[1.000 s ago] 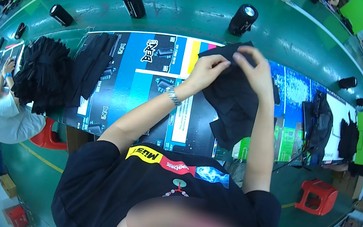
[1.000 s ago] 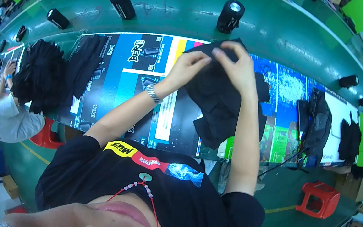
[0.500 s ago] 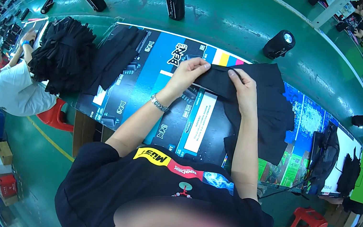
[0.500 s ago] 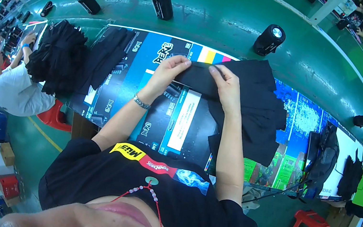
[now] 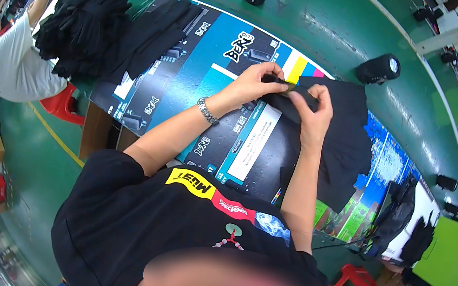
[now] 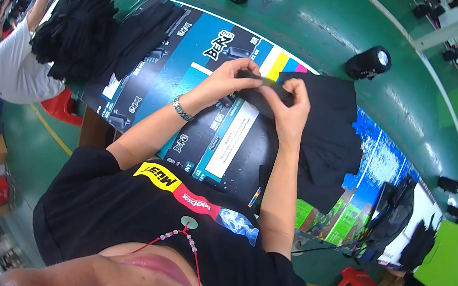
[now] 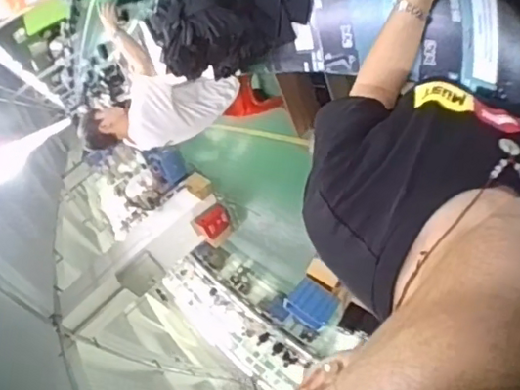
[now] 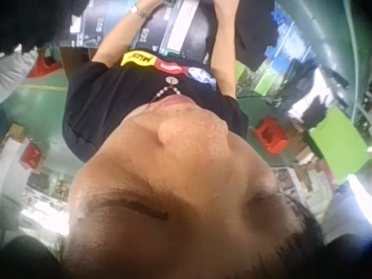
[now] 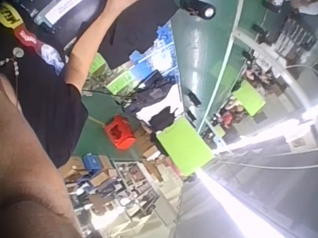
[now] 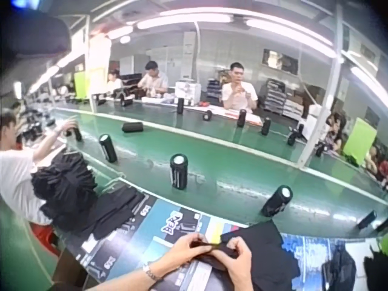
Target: The person takes fabric pouches by hand and places them one by one into cylindrical containers.
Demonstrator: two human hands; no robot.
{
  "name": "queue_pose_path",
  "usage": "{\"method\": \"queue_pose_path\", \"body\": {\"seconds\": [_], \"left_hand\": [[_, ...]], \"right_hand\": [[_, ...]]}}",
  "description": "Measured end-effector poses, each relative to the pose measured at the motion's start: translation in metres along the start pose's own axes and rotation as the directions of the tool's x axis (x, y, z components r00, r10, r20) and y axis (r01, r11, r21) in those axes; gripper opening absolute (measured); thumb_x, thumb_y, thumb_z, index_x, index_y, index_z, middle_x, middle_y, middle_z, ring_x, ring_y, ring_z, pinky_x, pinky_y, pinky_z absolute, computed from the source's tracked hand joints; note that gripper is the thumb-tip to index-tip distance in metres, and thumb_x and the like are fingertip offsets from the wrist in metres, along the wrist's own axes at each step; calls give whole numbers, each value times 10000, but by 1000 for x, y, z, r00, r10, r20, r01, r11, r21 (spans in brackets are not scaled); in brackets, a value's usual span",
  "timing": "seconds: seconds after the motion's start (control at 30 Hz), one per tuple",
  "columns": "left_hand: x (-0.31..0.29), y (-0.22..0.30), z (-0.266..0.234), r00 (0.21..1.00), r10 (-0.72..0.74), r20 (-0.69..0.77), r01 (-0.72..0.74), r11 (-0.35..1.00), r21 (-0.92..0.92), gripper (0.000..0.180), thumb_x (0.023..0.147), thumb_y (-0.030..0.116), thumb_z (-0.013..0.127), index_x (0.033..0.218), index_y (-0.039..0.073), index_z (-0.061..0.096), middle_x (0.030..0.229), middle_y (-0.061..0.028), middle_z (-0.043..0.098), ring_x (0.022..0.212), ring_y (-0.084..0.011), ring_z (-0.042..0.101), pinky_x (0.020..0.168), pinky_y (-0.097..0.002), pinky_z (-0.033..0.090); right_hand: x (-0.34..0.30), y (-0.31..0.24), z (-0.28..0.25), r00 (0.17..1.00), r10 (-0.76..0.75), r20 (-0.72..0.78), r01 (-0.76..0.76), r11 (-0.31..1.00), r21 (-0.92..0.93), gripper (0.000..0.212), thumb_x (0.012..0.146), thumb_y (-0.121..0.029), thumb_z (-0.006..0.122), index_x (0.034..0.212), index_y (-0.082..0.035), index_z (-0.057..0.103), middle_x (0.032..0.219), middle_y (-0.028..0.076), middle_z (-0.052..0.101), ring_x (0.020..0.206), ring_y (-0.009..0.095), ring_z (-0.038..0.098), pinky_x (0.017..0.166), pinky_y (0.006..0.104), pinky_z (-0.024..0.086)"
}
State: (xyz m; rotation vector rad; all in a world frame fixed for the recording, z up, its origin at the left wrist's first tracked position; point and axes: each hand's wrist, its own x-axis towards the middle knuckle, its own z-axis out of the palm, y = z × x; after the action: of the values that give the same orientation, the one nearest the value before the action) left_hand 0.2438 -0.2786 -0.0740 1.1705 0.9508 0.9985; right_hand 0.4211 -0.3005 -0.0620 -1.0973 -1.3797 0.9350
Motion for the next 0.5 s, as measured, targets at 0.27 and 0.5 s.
{"method": "queue_pose_path", "body": {"seconds": [0.27, 0.5], "left_hand": [[-4, -9, -1, 781, 573, -248, -369, 744, 557, 216, 710, 25, 642, 916, 25, 574, 863, -51, 504, 742, -112, 524, 635, -246, 440], [-10, 5, 5, 979, 127, -162, -192, 842, -504, 182, 885, 22, 543, 1064, -10, 528, 1022, -76, 599, 943, -148, 612, 871, -296, 509]], "right_hand": [[-9, -3, 16, 990, -135, -40, 131, 987, -89, 311, 724, 73, 681, 775, -61, 405, 778, 0, 391, 735, 96, 396, 713, 213, 350], [-5, -1, 14, 961, -243, -136, 214, 957, -198, 232, 753, 73, 646, 798, -33, 445, 816, 17, 468, 777, 114, 471, 738, 227, 394]]}}
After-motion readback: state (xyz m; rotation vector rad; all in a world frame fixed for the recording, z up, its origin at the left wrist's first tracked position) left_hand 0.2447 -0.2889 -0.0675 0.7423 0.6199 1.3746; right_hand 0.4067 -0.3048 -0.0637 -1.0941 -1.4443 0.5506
